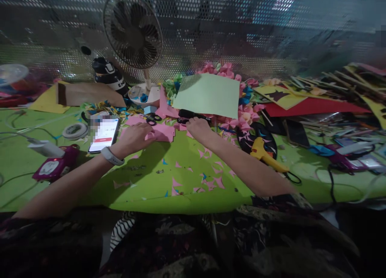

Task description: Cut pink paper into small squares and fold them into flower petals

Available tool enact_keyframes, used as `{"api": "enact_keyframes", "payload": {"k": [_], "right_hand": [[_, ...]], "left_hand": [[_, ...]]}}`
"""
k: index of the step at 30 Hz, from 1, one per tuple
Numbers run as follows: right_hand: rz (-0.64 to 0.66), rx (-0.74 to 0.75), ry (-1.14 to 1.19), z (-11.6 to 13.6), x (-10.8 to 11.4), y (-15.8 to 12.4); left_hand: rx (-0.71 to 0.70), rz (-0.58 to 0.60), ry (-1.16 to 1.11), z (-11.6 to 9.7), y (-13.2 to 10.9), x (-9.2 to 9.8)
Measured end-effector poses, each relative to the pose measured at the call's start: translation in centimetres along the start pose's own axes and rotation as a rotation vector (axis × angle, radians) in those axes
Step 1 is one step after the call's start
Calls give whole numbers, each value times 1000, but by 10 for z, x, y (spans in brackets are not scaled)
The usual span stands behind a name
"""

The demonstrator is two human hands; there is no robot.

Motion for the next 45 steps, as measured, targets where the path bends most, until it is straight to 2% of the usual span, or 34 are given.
{"api": "enact_keyframes", "payload": {"k": [7, 10, 14, 17, 21, 25, 30, 33, 36, 39, 41, 43, 45], "right_hand": [[-45, -71, 187, -2, 20, -12], [38, -80, 250, -9, 13, -27], [103, -57, 137, -14, -1, -42], [155, -27, 80, -9, -8, -44], [169, -29, 77, -5, -4, -43], [138, -36, 105, -4, 0, -43], [-20, -102, 201, -13, 4, -46], [-157, -140, 305, -20, 13, -49], [-282, -131, 413, -17, 30, -54], [-387, -10, 488, 8, 50, -59], [-438, 128, 513, 34, 60, -64], [-477, 250, 496, 57, 65, -69], [-513, 309, 455, 71, 64, -74]], "left_hand": [[-19, -62, -70, 2, -15, 2], [-9, -54, -126, -1, -18, 1], [-23, -15, -187, -9, -19, -2], [-46, -7, -235, -14, -19, -2], [-63, -33, -262, -17, -20, 1], [-70, -43, -282, -18, -21, 1], [-46, -64, -421, -17, -20, 1], [5, -53, -675, -17, -19, -4], [122, 47, -1124, -22, -17, -20], [288, 244, -1608, -40, -19, -43], [366, 320, -1866, -52, -21, -51], [429, 265, -2027, -52, -21, -54], [479, 177, -2078, -46, -22, -57]]}}
Point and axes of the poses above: each hand's wrist, its own y-axis towards the middle knuckle, its own x-axis out of the back of the hand, z = x × y, the point moved 10 cm from there along y, towards the middle knuckle, and after that the axes turned 4 degrees about y, right-handed, at the moved point
